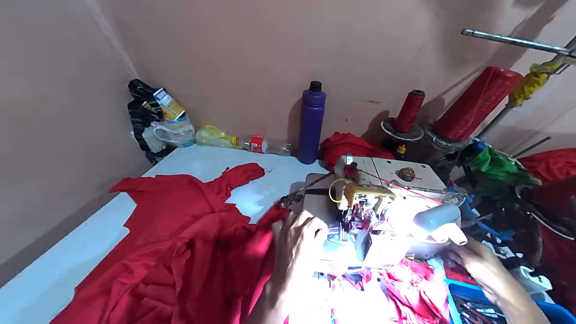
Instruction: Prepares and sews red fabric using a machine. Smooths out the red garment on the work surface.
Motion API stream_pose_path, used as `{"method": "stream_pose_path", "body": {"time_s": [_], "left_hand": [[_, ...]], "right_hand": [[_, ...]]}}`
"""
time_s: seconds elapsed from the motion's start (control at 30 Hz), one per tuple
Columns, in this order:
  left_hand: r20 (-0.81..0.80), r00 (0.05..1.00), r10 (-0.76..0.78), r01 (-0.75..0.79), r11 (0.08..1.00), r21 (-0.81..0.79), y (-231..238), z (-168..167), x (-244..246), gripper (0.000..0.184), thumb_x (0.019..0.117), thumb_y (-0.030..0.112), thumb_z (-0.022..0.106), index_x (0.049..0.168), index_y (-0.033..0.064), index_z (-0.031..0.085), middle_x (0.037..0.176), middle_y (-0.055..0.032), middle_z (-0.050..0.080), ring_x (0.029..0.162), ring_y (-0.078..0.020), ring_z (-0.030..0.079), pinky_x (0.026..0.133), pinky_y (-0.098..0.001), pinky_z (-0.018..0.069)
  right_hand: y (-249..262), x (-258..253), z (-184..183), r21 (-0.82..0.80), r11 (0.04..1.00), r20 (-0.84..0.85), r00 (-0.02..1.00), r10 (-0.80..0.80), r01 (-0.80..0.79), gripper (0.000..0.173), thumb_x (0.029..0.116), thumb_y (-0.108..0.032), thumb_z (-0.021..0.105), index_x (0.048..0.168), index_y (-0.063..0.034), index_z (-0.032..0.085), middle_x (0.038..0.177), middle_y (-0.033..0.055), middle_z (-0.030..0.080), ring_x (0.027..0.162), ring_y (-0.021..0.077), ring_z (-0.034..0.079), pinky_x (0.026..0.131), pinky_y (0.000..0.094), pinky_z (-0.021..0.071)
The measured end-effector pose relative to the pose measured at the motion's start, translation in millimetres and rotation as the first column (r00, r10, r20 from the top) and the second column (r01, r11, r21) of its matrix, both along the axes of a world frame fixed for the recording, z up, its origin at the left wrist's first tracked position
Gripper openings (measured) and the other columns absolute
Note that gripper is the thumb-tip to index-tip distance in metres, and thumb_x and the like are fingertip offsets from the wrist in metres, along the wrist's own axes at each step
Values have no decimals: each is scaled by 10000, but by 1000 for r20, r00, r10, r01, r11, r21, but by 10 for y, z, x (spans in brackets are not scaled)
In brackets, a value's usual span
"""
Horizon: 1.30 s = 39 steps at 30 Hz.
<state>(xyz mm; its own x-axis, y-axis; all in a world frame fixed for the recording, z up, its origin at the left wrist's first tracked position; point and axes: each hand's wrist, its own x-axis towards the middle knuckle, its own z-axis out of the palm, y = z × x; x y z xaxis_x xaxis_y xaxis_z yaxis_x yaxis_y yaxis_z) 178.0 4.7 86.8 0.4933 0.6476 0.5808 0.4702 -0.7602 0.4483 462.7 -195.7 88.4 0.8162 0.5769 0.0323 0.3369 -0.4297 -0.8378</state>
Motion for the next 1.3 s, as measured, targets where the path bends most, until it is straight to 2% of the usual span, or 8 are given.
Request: {"method": "stream_pose_path", "body": {"time_s": [0.1, 0.37, 0.5, 0.63, 0.8, 0.93, 1.07, 1.3], "left_hand": [[94, 991, 98, -107, 989, 106, -60, -136, -170, 161, 871, 252, 660, 831, 154, 781, 893, -40, 738, 871, -260, 697, 789, -548, 461], [228, 963, 142, -161, 985, 68, -155, -285, -301, 198, 885, 279, 629, 838, 165, 785, 947, -2, 762, 896, -178, 704, 868, -491, 450], [253, 956, 151, -172, 983, 66, -148, -331, -278, 177, 874, 258, 633, 832, 165, 777, 922, 1, 755, 890, -143, 701, 885, -454, 446], [252, 953, 169, -192, 979, 69, -171, -369, -258, 164, 875, 250, 619, 836, 181, 762, 901, 13, 742, 883, -116, 684, 938, -454, 392], [164, 978, 131, -140, 989, 41, -104, -195, -257, 157, 853, 235, 629, 820, 164, 765, 860, -15, 728, 859, -200, 703, 875, -531, 455], [173, 981, -92, 120, 980, -160, 66, 47, -139, 231, 906, 170, 670, 1084, 54, 761, 1024, -132, 719, 936, -279, 691, 837, -475, 550], [86, 973, -216, 232, 931, -282, 106, 239, 25, 232, 921, 148, 690, 1110, 37, 768, 1141, -169, 694, 1081, -305, 648, 946, -467, 503], [-222, 932, -287, 125, 828, -547, 195, 398, 254, 297, 947, 240, 683, 1217, 133, 740, 1367, -154, 604, 1386, -352, 429, 1064, -602, 314]], "right_hand": [[91, 106, 41, 133, 989, -64, 997, -52, 60, 349, 1084, -88, 364, 1376, 40, 504, 1245, 147, 588, 1044, 119, 601, 883, 313, 524], [259, 256, 102, 311, 950, -504, 853, 133, 36, 322, 1112, -133, 281, 1391, -108, 441, 1114, -4, 620, 1006, 59, 628, 874, 252, 536], [269, 340, -63, 358, 933, -405, 905, 128, 28, 273, 1091, -72, 306, 1274, -99, 508, 979, -56, 660, 866, -3, 658, 763, 185, 569], [238, 148, 40, 25, 1000, -29, 1000, -2, 3, 418, 1060, -9, 407, 1458, 117, 394, 1408, 220, 516, 1268, 135, 503, 1076, 256, 393], [397, 222, 155, -285, 959, 201, 978, 48, 11, 428, 1075, -37, 431, 1452, 164, 406, 1498, 320, 455, 1433, 312, 426, 1199, 367, 287], [462, 434, 29, -179, 984, 104, 994, 35, -16, 379, 1062, -30, 472, 1383, 171, 469, 1394, 312, 533, 1307, 289, 515, 1126, 385, 371], [281, 187, 135, 211, 976, -354, 935, 18, 61, 284, 1115, -172, 267, 1249, -88, 502, 939, -52, 612, 823, 10, 621, 725, 214, 547], [317, 150, -133, 161, 981, -186, 979, -80, 111, 337, 1083, -31, 353, 1394, 77, 422, 1191, 113, 551, 1042, 78, 553, 909, 245, 473]]}}
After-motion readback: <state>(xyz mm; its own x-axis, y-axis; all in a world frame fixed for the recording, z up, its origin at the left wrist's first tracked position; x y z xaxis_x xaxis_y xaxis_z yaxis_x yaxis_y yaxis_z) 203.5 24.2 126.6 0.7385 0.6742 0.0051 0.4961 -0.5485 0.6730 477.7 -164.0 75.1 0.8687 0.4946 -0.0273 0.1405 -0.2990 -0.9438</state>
